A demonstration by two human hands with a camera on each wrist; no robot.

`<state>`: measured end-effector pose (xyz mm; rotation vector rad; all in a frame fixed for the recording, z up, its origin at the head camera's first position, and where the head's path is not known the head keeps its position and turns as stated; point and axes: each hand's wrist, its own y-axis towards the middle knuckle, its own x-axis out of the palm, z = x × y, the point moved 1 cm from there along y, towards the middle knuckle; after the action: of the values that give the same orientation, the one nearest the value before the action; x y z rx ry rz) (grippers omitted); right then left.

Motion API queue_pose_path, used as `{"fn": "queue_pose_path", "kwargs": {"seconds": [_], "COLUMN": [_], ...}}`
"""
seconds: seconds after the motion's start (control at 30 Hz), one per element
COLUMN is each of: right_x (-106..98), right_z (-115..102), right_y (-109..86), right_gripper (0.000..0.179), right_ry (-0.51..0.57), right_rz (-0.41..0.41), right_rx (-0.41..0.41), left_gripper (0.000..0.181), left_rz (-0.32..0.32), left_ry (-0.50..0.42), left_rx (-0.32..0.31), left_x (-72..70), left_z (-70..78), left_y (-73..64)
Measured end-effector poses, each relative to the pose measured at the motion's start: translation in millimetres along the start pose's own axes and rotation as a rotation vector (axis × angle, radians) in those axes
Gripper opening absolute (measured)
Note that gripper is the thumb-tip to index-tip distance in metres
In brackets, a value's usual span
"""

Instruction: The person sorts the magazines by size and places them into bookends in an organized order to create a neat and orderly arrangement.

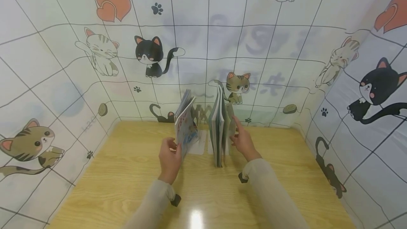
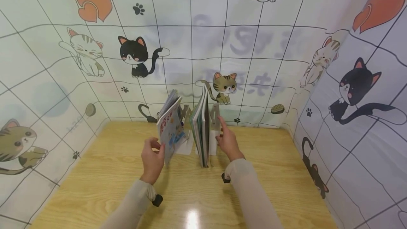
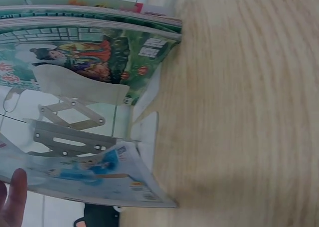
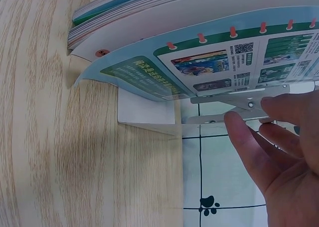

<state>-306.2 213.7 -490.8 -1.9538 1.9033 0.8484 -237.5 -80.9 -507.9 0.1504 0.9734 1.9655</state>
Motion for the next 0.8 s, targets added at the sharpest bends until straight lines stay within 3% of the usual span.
{"fn": "queue_pose_path", "kwargs": {"seconds": [0.13,0.8], "right_x": [0,1], "right_z": [0,1], "right_y": [0.9,0.8], "right_gripper": [0.096,0.094], "right_ry": [0.004,0.014], "right_rz": [0.000,-0.007], "right_rx": [0.008,0.015], "left_gripper": [0.016,0.013], "left_rz": [-0.017,-0.009], "left_ry": [0.028,0.082], "left_rx": [-0.018,-0.053], "left_x": [2.3,19.8], "left_z": [-3.8,-10.0], "left_y": [-3.0,4.0]}}
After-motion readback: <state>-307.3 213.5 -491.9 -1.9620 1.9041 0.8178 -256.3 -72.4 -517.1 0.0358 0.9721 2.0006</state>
